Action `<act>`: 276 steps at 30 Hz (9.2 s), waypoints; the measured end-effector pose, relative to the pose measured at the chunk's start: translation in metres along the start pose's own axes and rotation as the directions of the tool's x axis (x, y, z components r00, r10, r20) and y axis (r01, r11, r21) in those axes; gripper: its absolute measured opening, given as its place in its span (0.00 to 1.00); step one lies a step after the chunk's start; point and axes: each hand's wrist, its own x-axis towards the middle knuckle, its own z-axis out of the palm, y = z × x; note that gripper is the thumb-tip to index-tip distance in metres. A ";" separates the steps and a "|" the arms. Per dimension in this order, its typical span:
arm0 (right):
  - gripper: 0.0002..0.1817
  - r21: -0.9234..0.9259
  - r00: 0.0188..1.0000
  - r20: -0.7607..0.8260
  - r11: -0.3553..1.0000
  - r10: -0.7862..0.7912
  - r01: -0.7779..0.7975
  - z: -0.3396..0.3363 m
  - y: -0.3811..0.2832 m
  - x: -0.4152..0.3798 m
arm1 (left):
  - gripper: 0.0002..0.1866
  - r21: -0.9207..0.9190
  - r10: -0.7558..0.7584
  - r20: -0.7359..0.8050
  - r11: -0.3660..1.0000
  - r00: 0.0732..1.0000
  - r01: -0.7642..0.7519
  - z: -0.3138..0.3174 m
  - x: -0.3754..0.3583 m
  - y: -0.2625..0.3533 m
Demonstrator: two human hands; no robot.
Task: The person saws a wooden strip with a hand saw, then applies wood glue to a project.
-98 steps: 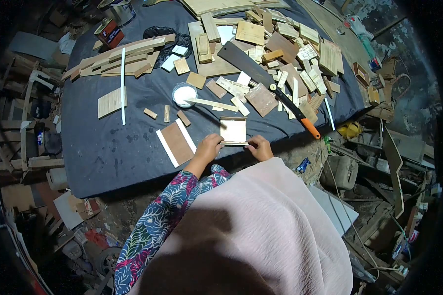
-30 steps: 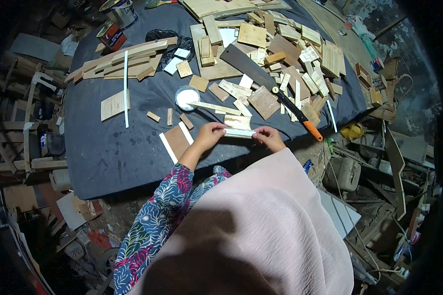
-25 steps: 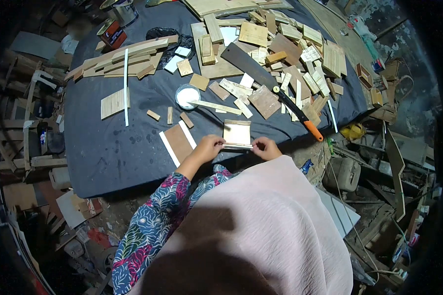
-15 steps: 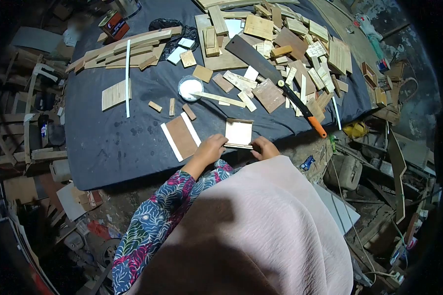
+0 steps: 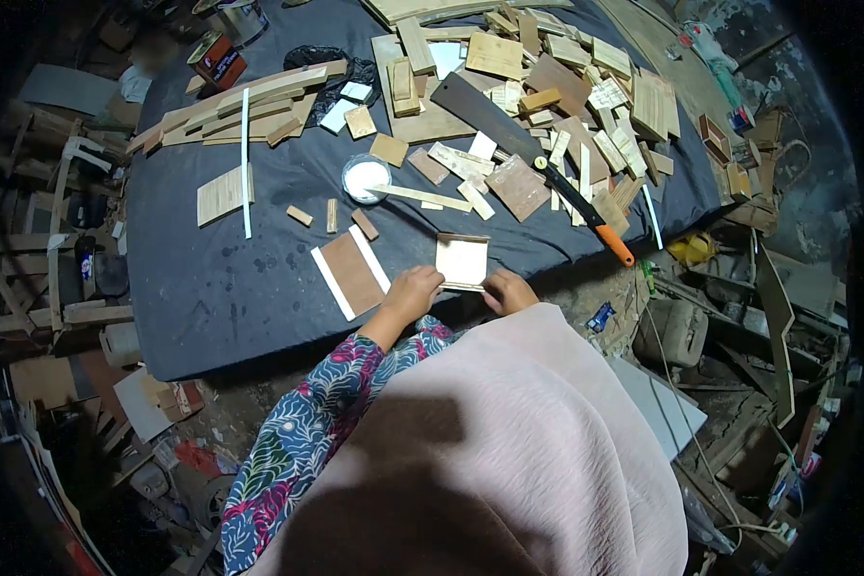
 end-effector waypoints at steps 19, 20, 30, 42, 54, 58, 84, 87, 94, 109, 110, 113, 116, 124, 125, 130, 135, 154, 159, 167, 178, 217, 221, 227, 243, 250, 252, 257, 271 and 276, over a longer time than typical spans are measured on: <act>0.30 0.731 0.877 0.006 0.596 0.481 -0.332 0.002 0.000 0.130 | 0.05 -0.880 -0.722 0.474 -0.385 0.504 0.276 0.051 0.065 0.020; 0.24 0.774 0.893 0.033 0.553 0.448 -0.306 -0.001 -0.003 0.136 | 0.07 -0.868 -0.749 0.482 -0.337 0.454 0.365 0.052 0.071 0.021; 0.14 0.828 0.922 0.082 0.489 0.380 -0.275 -0.001 0.007 0.151 | 0.15 -0.916 -0.903 0.319 -0.217 0.287 0.336 0.063 0.098 0.024; 0.10 0.858 0.983 0.070 0.492 0.170 -0.147 -0.052 0.015 0.168 | 0.07 -0.921 -0.922 0.311 -0.233 0.231 0.311 0.040 0.096 0.065; 0.10 0.828 0.984 0.011 0.550 0.178 -0.108 -0.037 0.028 0.169 | 0.09 -0.925 -0.912 0.353 -0.306 0.210 0.225 0.045 0.104 0.051; 0.10 0.846 0.977 0.010 0.519 0.214 -0.122 -0.040 0.028 0.165 | 0.11 -0.921 -0.908 0.363 -0.315 0.210 0.231 0.048 0.102 0.049; 0.12 0.967 0.831 -0.036 -0.191 0.555 0.170 -0.100 0.077 0.100 | 0.34 -0.056 -0.936 -0.161 0.326 0.313 0.944 0.025 0.099 0.061; 0.12 0.968 0.861 0.000 -0.215 0.509 0.128 -0.089 0.069 0.115 | 0.32 -0.048 -0.934 -0.205 0.309 0.294 0.950 0.034 0.100 0.057; 0.11 0.951 0.967 0.014 0.296 0.255 -0.091 -0.047 0.014 0.186 | 0.32 -0.072 -0.957 -0.169 0.252 0.237 0.965 0.028 0.103 0.050; 0.13 0.997 0.783 -0.081 0.056 0.617 0.059 -0.113 0.050 0.059 | 0.10 -0.621 -0.783 -0.341 0.603 0.520 0.501 0.030 0.049 0.031; 0.13 0.992 0.760 -0.123 0.094 0.638 0.081 -0.112 0.048 0.049 | 0.10 -0.617 -0.786 -0.384 0.609 0.485 0.499 0.034 0.048 0.030; 0.13 0.961 0.777 -0.211 0.270 0.594 0.054 -0.109 0.039 0.031 | 0.09 -0.653 -0.788 -0.419 0.607 0.452 0.453 0.057 0.044 0.013; 0.12 0.977 0.806 -0.150 0.209 0.573 0.033 -0.105 0.026 0.028 | 0.09 -0.704 -0.793 -0.406 0.588 0.455 0.397 0.057 0.046 0.014; 0.13 0.977 0.755 -0.199 0.189 0.625 0.101 -0.090 0.042 0.025 | 0.10 -0.765 -0.826 -0.315 0.512 0.468 0.390 0.048 0.047 0.016; 0.13 0.977 0.753 -0.200 0.189 0.627 0.103 -0.089 0.042 0.024 | 0.10 -0.783 -0.833 -0.302 0.494 0.464 0.378 0.046 0.047 0.016; 0.13 0.988 0.769 -0.120 0.153 0.628 0.030 -0.079 0.034 0.025 | 0.12 -0.792 -0.834 -0.277 0.480 0.478 0.378 0.044 0.043 0.009; 0.12 0.989 0.774 -0.110 0.144 0.624 0.024 -0.070 0.040 0.025 | 0.13 -0.876 -0.859 -0.205 0.375 0.469 0.304 0.035 0.046 0.017; 0.13 0.997 0.733 -0.071 0.046 0.676 0.055 -0.066 0.037 0.033 | 0.07 -0.974 -0.917 -0.038 0.123 0.397 0.191 0.028 0.044 0.008; 0.13 0.997 0.769 -0.024 0.073 0.639 -0.030 -0.055 0.043 0.035 | 0.10 -0.980 -0.914 0.019 0.064 0.406 0.190 0.028 0.044 0.005; 0.12 0.997 0.731 -0.070 0.071 0.679 0.029 -0.055 0.050 0.040 | 0.09 -0.986 -0.914 0.039 0.030 0.405 0.163 0.029 0.041 0.001; 0.13 0.995 0.734 -0.051 0.101 0.677 -0.025 -0.046 0.060 0.039 | 0.09 -0.978 -0.917 0.076 0.008 0.391 0.208 0.030 0.041 -0.003; 0.14 0.990 0.859 -0.045 0.139 0.510 -0.031 -0.039 0.035 0.047 | 0.10 -0.980 -0.925 0.145 -0.087 0.351 0.177 0.019 0.043 0.005; 0.13 0.985 0.841 -0.059 0.169 0.539 -0.039 -0.037 0.036 0.048 | 0.09 -0.979 -0.919 0.142 -0.076 0.368 0.189 0.017 0.044 0.006; 0.13 0.999 0.756 -0.048 0.019 0.652 0.047 -0.055 0.034 0.051 | 0.10 -0.982 -0.909 0.156 -0.101 0.387 0.160 0.021 0.039 0.002; 0.19 1.000 0.635 0.006 -0.011 0.772 0.003 -0.054 0.042 0.048 | 0.05 -0.084 -0.712 -0.423 0.646 0.561 0.758 -0.009 0.021 0.000; 0.18 0.999 0.621 0.008 -0.028 0.784 0.022 -0.056 0.043 0.043 | 0.03 0.125 -0.554 -0.446 0.740 0.703 0.661 -0.005 0.015 -0.010; 0.18 0.999 0.614 0.005 -0.027 0.789 0.027 -0.055 0.043 0.041 | 0.03 0.130 -0.533 -0.459 0.751 0.711 0.647 -0.004 0.015 -0.012; 0.18 0.999 0.598 0.007 -0.029 0.801 0.027 -0.053 0.044 0.039 | 0.03 0.169 -0.468 -0.467 0.785 0.750 0.595 -0.003 0.013 -0.015; 0.14 0.969 0.743 -0.137 0.244 0.655 -0.036 -0.027 0.037 0.045 | 0.03 0.260 -0.446 -0.415 0.777 0.793 0.573 -0.003 0.011 -0.014; 0.12 0.928 0.798 -0.185 0.369 0.574 -0.050 -0.019 0.037 0.045 | 0.04 0.240 -0.484 -0.391 0.768 0.783 0.594 -0.005 0.013 -0.012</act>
